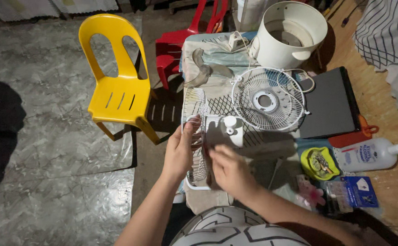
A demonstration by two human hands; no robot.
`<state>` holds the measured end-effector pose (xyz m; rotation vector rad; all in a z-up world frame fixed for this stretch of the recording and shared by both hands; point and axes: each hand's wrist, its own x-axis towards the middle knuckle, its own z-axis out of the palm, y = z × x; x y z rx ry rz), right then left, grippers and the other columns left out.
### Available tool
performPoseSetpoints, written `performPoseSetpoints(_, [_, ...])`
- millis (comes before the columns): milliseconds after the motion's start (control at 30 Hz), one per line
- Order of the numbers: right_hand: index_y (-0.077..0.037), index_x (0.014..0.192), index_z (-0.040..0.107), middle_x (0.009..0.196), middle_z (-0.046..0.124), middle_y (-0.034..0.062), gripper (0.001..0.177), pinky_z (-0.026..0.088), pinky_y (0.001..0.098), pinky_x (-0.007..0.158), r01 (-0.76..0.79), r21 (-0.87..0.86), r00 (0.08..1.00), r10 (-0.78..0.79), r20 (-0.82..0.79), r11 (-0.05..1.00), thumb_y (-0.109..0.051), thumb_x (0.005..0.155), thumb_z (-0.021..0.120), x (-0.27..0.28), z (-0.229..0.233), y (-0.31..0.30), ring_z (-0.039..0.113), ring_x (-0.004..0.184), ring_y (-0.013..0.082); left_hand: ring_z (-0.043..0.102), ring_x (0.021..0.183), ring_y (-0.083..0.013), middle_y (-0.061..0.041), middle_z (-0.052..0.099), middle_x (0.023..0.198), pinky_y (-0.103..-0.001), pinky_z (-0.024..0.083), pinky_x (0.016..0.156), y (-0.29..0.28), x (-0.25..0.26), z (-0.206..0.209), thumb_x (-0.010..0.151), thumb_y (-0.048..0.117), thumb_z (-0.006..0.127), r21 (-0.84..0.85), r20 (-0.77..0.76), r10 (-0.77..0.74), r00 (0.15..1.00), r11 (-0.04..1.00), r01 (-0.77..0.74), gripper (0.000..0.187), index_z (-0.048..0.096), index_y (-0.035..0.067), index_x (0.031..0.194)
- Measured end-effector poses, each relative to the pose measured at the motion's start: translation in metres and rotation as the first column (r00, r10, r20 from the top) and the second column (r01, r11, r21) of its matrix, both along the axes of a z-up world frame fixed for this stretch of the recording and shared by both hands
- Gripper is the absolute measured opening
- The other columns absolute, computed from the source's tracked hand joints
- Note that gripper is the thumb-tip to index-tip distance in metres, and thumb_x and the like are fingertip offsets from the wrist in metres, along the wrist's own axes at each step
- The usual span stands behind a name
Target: The person wipes the front and rear wire cages and the plastic fan blades of a disassembled table fan using a cloth. The fan parts are handled one at a time on a cluttered table.
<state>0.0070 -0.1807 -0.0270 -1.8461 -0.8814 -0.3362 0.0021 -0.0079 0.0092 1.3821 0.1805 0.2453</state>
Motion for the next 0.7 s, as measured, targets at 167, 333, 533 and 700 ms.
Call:
performPoseSetpoints(167, [0.000,0.098,0.074,0.088,0.064,0.0161,0.027,0.060,0.0363,0.068,0.019,-0.122,0.997,-0.009,0.081,0.992,0.010,0.075,0.062,-0.011,-0.051,-0.013,0.071,0.075,0.0275,0.067,0.100,-0.0145,-0.009,0.071,0.117,-0.032,0.055,0.086,-0.003,0.002,0.001,0.108,0.037,0.046,-0.015,0.004,0.000,1.000,1.000,0.000,0.048,0.063,-0.001,0.133])
performPoseSetpoints(333, [0.005,0.108,0.073,0.101,0.068,0.0221,0.037,0.062,0.0390,0.076,-0.058,-0.081,0.986,0.070,0.155,0.995,0.010,0.074,0.061,-0.005,-0.105,-0.021,0.072,0.085,0.0325,0.067,0.105,-0.0140,-0.007,0.071,0.123,-0.033,0.056,0.088,-0.003,-0.001,0.001,0.106,0.038,0.045,-0.020,-0.042,-0.001,0.999,1.000,0.001,0.049,0.062,0.003,0.135])
performPoseSetpoints(533, [0.004,0.105,0.072,0.101,0.076,0.0199,0.023,0.061,0.0338,0.086,-0.027,-0.219,0.992,0.000,-0.123,0.975,0.002,0.083,0.067,0.029,-0.096,-0.025,0.076,0.091,0.0246,0.068,0.107,-0.0153,-0.007,0.069,0.128,-0.033,0.056,0.090,0.000,-0.001,-0.001,0.105,0.040,0.046,-0.006,-0.046,-0.031,0.998,0.999,0.031,0.051,0.058,0.004,0.139])
performPoseSetpoints(700, [-0.001,0.127,0.067,0.118,0.073,0.0139,0.025,0.059,0.0274,0.092,0.150,0.479,0.978,-0.060,-0.199,0.865,-0.010,0.104,0.063,0.051,0.002,-0.016,0.071,0.106,0.0109,0.067,0.102,-0.0142,-0.008,0.068,0.118,-0.031,0.055,0.084,-0.004,0.002,-0.002,0.101,0.027,0.054,0.051,-0.084,0.004,0.996,0.999,0.001,0.048,0.049,0.012,0.146])
